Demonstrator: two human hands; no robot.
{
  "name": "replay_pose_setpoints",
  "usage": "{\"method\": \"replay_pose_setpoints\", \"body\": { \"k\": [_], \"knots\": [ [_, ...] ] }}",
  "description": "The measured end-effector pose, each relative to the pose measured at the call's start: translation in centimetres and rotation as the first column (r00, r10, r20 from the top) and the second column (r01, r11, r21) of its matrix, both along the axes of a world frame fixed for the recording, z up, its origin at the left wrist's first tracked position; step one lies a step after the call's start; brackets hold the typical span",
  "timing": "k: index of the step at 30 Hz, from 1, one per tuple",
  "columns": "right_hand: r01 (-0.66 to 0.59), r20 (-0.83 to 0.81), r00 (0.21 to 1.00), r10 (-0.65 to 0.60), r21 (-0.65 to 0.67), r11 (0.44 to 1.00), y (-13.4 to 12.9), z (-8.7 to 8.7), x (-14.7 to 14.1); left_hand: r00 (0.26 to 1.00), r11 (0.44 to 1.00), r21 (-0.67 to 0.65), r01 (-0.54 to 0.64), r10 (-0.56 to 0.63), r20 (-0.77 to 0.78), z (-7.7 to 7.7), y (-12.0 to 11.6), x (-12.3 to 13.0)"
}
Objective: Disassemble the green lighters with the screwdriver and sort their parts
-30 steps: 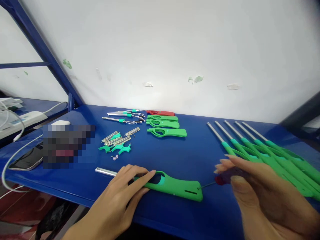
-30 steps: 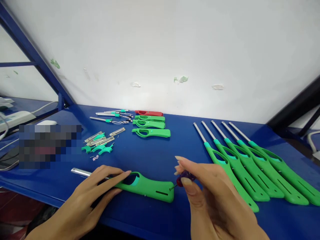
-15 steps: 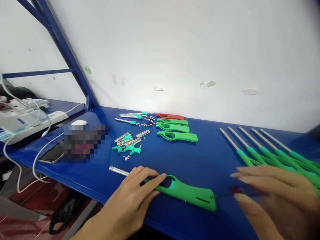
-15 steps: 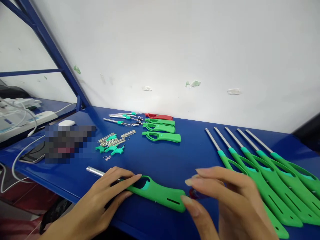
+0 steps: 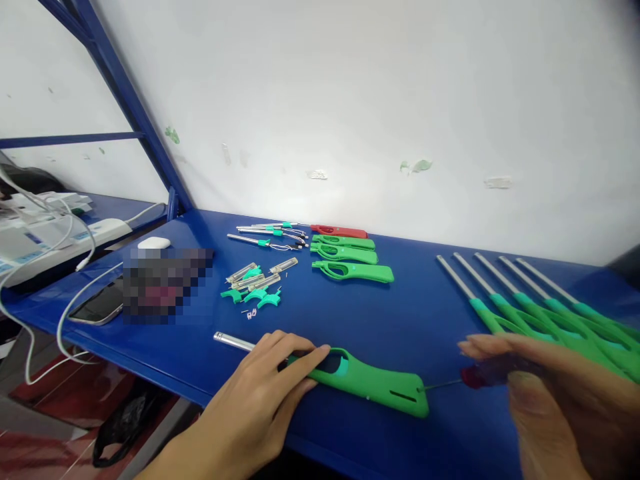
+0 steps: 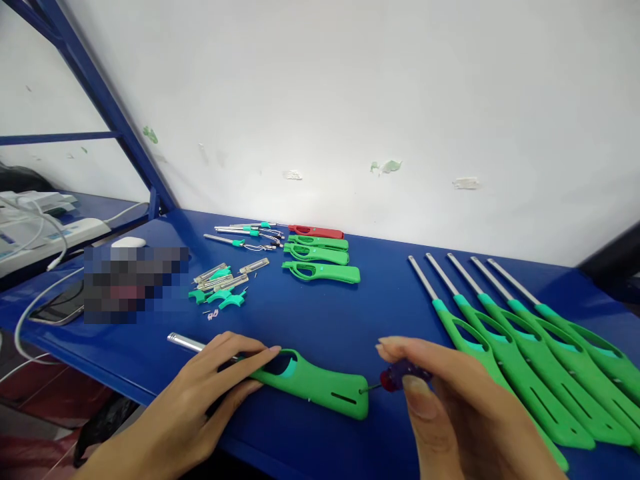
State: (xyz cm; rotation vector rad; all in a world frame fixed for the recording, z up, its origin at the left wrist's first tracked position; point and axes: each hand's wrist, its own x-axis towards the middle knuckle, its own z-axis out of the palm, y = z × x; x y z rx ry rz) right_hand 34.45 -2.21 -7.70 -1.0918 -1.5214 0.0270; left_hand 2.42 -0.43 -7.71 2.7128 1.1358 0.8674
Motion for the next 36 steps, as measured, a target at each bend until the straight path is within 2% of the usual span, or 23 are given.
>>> {"method": "replay_pose_setpoints", "body": {
  "k": [4, 8, 11, 13, 16, 18, 20, 22, 26, 29, 31, 32, 33, 34, 35, 36],
  "knots": [
    [0.01, -0.13, 0.991, -0.005, 0.035, 0.999, -0.2, -0.1, -1.0, 1.0, 1.0, -0.001, 0.006, -0.006, -0.005, 0.0, 0.1, 0.0],
    [0.077, -0.115, 0.99, -0.084, -0.056, 0.995, -0.3, 0.3, -1.8, 1.0, 1.0, -0.005, 0.015, -0.015, -0.004, -0.1, 0.1, -0.1],
    [0.025, -0.171, 0.985, -0.022, 0.011, 1.0, -0.2, 0.5, -1.8, 1.0, 1.0, -0.004, 0.021, -0.021, -0.006, -0.2, 0.0, -0.2],
    [0.019, -0.146, 0.989, -0.014, 0.036, 0.999, -0.1, 0.4, -1.7, 1.0, 1.0, 0.001, 0.024, -0.024, -0.003, -0.2, 0.0, -0.1],
    [0.06, -0.08, 0.995, -0.062, -0.023, 0.998, -0.1, 0.3, -2.0, 1.0, 1.0, 0.017, 0.015, -0.015, 0.003, -0.1, 0.0, 0.0],
    [0.055, -0.119, 0.991, -0.056, -0.012, 0.998, -0.2, 0.3, -2.2, 1.0, 1.0, 0.024, 0.011, -0.011, 0.001, -0.1, 0.1, 0.0],
    [0.029, -0.179, 0.984, -0.019, 0.052, 0.998, -0.2, 0.4, -2.3, 1.0, 1.0, 0.024, 0.012, -0.012, -0.004, -0.1, 0.2, 0.0],
    [0.026, -0.168, 0.986, -0.015, 0.066, 0.997, -0.2, 0.4, -2.1, 1.0, 1.0, 0.024, 0.012, -0.012, -0.005, -0.2, 0.2, 0.0],
    [0.067, -0.097, 0.993, -0.071, -0.042, 0.997, -0.3, 0.9, -2.3, 1.0, 1.0, 0.029, 0.011, -0.011, -0.004, -0.2, 0.2, 0.0],
    [0.057, -0.188, 0.981, -0.054, 0.009, 0.998, -0.5, 1.7, -3.8, 1.0, 1.0, 0.026, 0.009, -0.009, -0.004, -0.2, 0.1, -0.1],
    [0.154, -0.367, 0.923, -0.118, 0.072, 0.985, -0.5, 2.1, -4.5, 1.0, 1.0, 0.018, 0.008, -0.008, -0.006, -0.2, 0.1, -0.1],
    [0.184, -0.383, 0.913, -0.144, 0.071, 0.98, -0.5, 2.2, -4.5, 1.0, 1.0, 0.013, 0.009, -0.009, -0.007, -0.2, 0.0, -0.1],
    [0.169, -0.361, 0.924, -0.13, 0.079, 0.982, -0.4, 2.2, -4.3, 1.0, 1.0, 0.009, 0.009, -0.009, -0.006, -0.1, 0.0, -0.2],
    [0.082, -0.254, 0.965, -0.063, 0.066, 0.994, -0.4, 2.1, -3.9, 1.0, 1.0, 0.006, 0.008, -0.008, -0.005, -0.1, 0.0, -0.2],
    [0.055, -0.147, 0.988, -0.057, -0.015, 0.998, -0.4, 2.0, -3.6, 1.0, 1.0, 0.004, 0.01, -0.01, -0.003, -0.1, 0.0, -0.1],
    [0.065, -0.135, 0.989, -0.069, -0.033, 0.997, -0.3, 2.0, -3.3, 1.0, 1.0, 0.003, 0.011, -0.011, 0.0, -0.1, 0.1, -0.1]
  ]
}}
